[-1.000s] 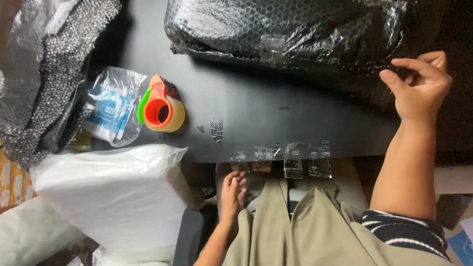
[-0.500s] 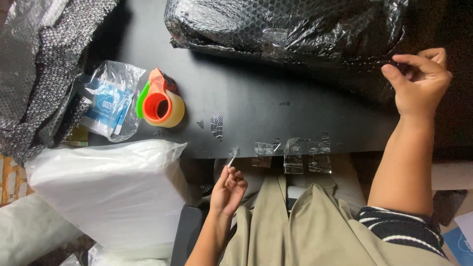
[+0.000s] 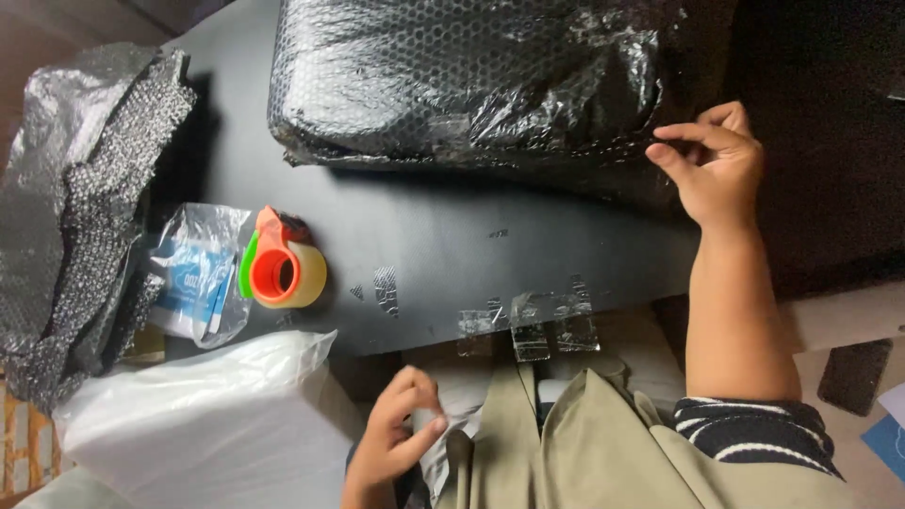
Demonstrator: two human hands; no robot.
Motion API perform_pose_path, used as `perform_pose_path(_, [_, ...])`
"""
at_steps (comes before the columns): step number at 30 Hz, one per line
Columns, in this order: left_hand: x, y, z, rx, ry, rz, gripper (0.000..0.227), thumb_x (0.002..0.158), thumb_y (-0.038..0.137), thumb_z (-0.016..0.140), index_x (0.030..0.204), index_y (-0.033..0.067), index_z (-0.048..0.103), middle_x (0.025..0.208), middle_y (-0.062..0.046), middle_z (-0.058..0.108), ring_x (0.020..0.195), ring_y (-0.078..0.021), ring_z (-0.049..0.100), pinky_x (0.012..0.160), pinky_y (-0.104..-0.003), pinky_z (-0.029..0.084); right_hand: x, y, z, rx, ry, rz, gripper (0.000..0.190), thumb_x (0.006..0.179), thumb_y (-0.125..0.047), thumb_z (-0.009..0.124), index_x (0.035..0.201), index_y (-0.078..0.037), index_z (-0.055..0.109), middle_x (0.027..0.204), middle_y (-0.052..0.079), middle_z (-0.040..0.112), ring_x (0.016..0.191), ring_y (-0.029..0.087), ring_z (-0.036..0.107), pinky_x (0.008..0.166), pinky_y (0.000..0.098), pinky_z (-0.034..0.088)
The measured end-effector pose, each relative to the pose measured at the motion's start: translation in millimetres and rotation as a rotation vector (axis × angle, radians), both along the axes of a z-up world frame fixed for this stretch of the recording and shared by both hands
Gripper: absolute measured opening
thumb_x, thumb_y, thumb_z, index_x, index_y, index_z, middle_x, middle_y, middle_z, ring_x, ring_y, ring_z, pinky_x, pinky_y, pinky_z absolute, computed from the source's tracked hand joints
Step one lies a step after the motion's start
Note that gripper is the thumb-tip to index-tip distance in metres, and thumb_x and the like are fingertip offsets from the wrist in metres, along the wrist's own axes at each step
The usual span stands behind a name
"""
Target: Wrapping a large object in black bubble wrap and securing it with clear tape using a dispenser.
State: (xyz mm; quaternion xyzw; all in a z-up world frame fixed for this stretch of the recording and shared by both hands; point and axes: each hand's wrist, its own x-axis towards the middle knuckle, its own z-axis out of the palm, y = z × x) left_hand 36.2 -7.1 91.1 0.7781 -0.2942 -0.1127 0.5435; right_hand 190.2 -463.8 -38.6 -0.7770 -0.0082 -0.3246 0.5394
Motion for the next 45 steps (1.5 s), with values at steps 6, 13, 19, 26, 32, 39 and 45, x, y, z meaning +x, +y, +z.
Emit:
perform_pose_path(6, [84, -82, 63, 0.290, -0.510, -0.192, 0.017, 0.097, 0.017, 0.066, 0.092, 0.0081, 0.053, 0.101, -0.015, 0.053, 0.084, -0.0299, 0.044, 0.079, -0.041, 0.039, 0, 5, 7, -0.004, -0.008, -0.016, 0.021, 0.096, -0.019, 0.091, 0.112, -0.013, 0.079, 0.105, 0.004, 0.047, 0.073, 0.009, 0.044, 0.068, 0.0212, 0.042])
perform_pose_path(13, [178, -200, 70, 0.346, -0.955, -0.229, 0.033, 0.077, 0.031, 0.083, 0.080, 0.0152, 0.055, 0.101, -0.005, 0.052, 0.092, -0.0315, 0.051, 0.073, -0.042, 0.038, 5, 5, 6, -0.028, -0.078, -0.035, 0.025, 0.089, -0.026, 0.094, 0.106, -0.010, 0.083, 0.096, 0.008, 0.050, 0.064, 0.017, 0.052, 0.070, 0.0324, 0.048])
perform_pose_path(19, [244, -258, 35, 0.469, -1.039, -0.264, 0.036, 0.070, 0.038, 0.088, 0.075, 0.0138, 0.061, 0.102, -0.003, 0.053, 0.094, -0.0304, 0.052, 0.071, -0.041, 0.038, 4, 10, 13, 0.072, -0.055, -0.038, 0.025, 0.084, -0.029, 0.093, 0.103, -0.015, 0.083, 0.092, 0.003, 0.044, 0.073, 0.013, 0.051, 0.076, 0.0301, 0.045])
perform_pose_path(26, [270, -269, 17, 0.624, -1.111, -0.132, 0.060, 0.052, 0.064, 0.088, 0.079, 0.0171, 0.062, 0.100, 0.000, 0.047, 0.095, -0.0273, 0.050, 0.071, -0.040, 0.038, 4, 11, 13, 0.061, -0.025, -0.057, 0.023, 0.078, -0.018, 0.094, 0.098, -0.018, 0.084, 0.092, 0.005, 0.049, 0.086, 0.020, 0.060, 0.086, 0.0364, 0.046])
perform_pose_path(32, [240, -256, 22, 0.544, -1.289, 0.028, 0.078, 0.061, 0.062, 0.087, 0.118, 0.0163, 0.060, 0.113, -0.005, 0.056, 0.100, -0.0269, 0.056, 0.079, -0.042, 0.045, 5, 10, 13, 0.059, -0.075, -0.033, 0.021, 0.083, -0.026, 0.092, 0.100, -0.019, 0.083, 0.091, 0.002, 0.048, 0.079, 0.015, 0.057, 0.081, 0.0331, 0.047])
perform_pose_path(39, [232, -241, -44, 0.309, -1.503, 0.203, 0.043, 0.091, 0.063, 0.065, 0.116, 0.0289, 0.074, 0.109, 0.004, 0.063, 0.089, -0.0181, 0.056, 0.081, -0.036, 0.048, 3, 12, 19, 0.060, -0.087, -0.024, 0.021, 0.084, -0.027, 0.092, 0.100, -0.016, 0.084, 0.087, 0.002, 0.048, 0.062, 0.011, 0.052, 0.068, 0.0291, 0.048])
perform_pose_path(45, [242, -238, -70, 0.304, -1.363, 0.270, 0.063, 0.084, 0.072, 0.060, 0.133, 0.0341, 0.069, 0.115, 0.006, 0.062, 0.097, -0.0194, 0.051, 0.090, -0.038, 0.045, 2, 13, 19, 0.064, -0.081, -0.029, 0.020, 0.085, -0.024, 0.092, 0.101, -0.016, 0.083, 0.088, 0.000, 0.045, 0.064, 0.009, 0.053, 0.070, 0.0279, 0.049])
